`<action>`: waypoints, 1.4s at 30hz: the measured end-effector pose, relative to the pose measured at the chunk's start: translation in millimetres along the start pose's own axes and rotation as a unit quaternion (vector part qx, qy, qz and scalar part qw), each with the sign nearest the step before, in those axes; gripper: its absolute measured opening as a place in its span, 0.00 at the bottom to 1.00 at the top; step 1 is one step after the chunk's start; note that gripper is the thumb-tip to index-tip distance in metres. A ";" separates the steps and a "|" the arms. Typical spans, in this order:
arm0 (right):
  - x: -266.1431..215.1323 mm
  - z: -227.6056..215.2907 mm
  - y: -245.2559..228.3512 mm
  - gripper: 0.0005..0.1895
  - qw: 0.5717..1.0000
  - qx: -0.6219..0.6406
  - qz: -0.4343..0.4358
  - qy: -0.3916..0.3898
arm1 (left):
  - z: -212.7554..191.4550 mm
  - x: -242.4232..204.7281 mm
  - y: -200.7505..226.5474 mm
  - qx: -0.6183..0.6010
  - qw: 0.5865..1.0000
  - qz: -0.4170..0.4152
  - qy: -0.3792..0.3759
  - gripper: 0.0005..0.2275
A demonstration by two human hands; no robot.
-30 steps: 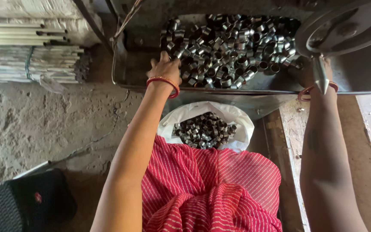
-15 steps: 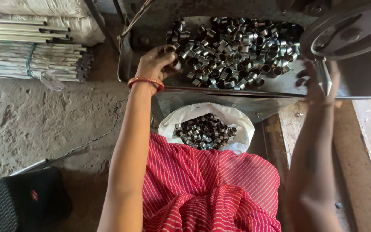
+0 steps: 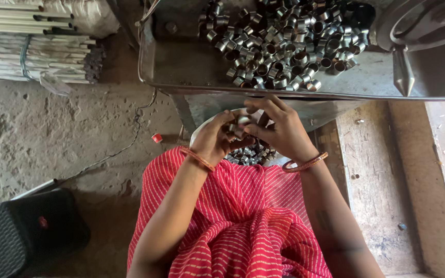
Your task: The person sits on the floor and repeatedly picks up small metal caps from a tray, transferring them into a white sack placed between their legs. The person handles the caps by hand, moving them in small batches from the tray to the sack.
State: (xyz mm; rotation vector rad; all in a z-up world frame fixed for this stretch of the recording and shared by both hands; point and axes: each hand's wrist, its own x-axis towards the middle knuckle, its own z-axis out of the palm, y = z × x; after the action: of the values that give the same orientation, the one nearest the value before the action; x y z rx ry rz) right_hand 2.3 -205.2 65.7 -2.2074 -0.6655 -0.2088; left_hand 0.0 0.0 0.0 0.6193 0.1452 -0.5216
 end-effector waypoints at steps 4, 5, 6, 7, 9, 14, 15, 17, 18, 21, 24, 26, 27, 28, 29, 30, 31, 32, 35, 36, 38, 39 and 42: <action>-1.8 -0.2 7.3 0.22 0.994 0.066 0.082 0.008 | -18.2 14.6 -20.8 0.015 0.999 -0.016 0.039 0.20; -6.0 -3.9 11.0 0.19 0.986 0.113 0.122 0.033 | -24.6 19.4 -26.5 0.032 0.999 -0.015 0.034 0.21; -10.2 -8.2 15.5 0.16 0.972 0.159 0.161 0.058 | -31.3 25.2 -33.0 0.049 0.998 -0.014 0.028 0.22; -14.9 -14.3 20.8 0.15 0.968 0.164 0.168 0.088 | -37.8 31.9 -40.1 0.246 0.969 -0.002 0.032 0.22; -24.2 -28.7 33.8 0.13 0.957 0.173 0.178 0.149 | -50.4 46.7 -53.1 0.604 0.796 0.025 0.034 0.22; -35.0 -81.2 96.4 0.10 0.939 0.036 0.172 0.296 | -76.0 49.7 -79.1 0.883 0.451 0.122 0.045 0.24; -31.4 -94.0 115.4 0.10 0.939 0.003 0.153 0.306 | -76.1 48.9 -80.9 0.895 0.439 0.074 0.044 0.26; -15.3 -111.2 155.1 0.15 0.943 -0.034 0.146 0.296 | -70.0 44.9 -80.7 0.892 0.433 0.117 0.055 0.22; -8.2 -114.6 172.3 0.18 0.945 -0.052 0.142 0.290 | -63.9 43.3 -78.8 0.890 0.429 0.140 0.062 0.20; 6.8 -115.4 210.1 0.36 0.920 -0.261 0.208 0.205 | -40.9 36.4 -70.8 0.854 0.460 0.233 0.070 0.13; 12.3 -100.7 228.1 0.38 0.901 -0.325 0.231 0.170 | -16.9 27.3 -58.4 0.760 0.482 0.432 0.063 0.06; 12.6 -100.6 236.6 0.37 0.903 -0.298 0.267 0.155 | 3.3 43.0 -42.3 0.738 0.495 0.455 0.063 0.07; 12.4 -101.6 240.1 0.37 0.903 -0.286 0.285 0.147 | 8.9 50.4 -26.0 0.752 0.457 0.466 0.088 0.06; 11.4 -100.4 242.4 0.37 0.898 -0.286 0.309 0.126 | 12.9 59.2 -3.7 0.765 0.418 0.477 0.113 0.06; 14.6 -99.8 244.1 0.38 0.894 -0.286 0.328 0.109 | 20.8 72.4 19.4 0.800 0.417 0.407 0.139 0.12; 16.4 -99.9 244.5 0.39 0.888 -0.286 0.348 0.091 | 29.5 84.1 40.5 0.831 0.414 0.335 0.162 0.19; 16.1 -99.4 243.8 0.39 0.893 -0.296 0.324 0.096 | 37.9 93.6 59.7 0.843 0.445 0.251 0.168 0.26; 16.1 -98.8 242.8 0.39 0.898 -0.305 0.301 0.100 | 46.0 101.3 76.4 0.849 0.472 0.165 0.172 0.35; 18.4 -99.6 241.3 0.42 0.898 -0.304 0.307 0.082 | 61.9 109.3 94.0 0.856 0.493 -0.006 0.157 0.40; 19.9 -99.9 242.2 0.44 0.896 -0.298 0.322 0.071 | 63.8 112.9 95.3 0.858 0.490 -0.050 0.147 0.39; 19.3 -98.1 245.4 0.45 0.899 -0.281 0.329 0.064 | 58.1 122.1 91.6 0.864 0.481 -0.053 0.140 0.38; 20.9 -99.1 248.3 0.46 0.901 -0.274 0.330 0.062 | 52.9 130.4 89.5 0.866 0.479 -0.051 0.138 0.37; 18.1 -99.9 258.3 0.44 0.900 -0.256 0.347 0.062 | 25.0 158.2 77.1 0.872 0.470 -0.026 0.136 0.35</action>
State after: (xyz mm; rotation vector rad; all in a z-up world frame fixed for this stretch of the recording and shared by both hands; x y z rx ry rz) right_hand 160.3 -411.6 -31.5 -2.7505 0.3162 -0.1598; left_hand 174.8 -28.3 15.4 2.7936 -0.1581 -0.4695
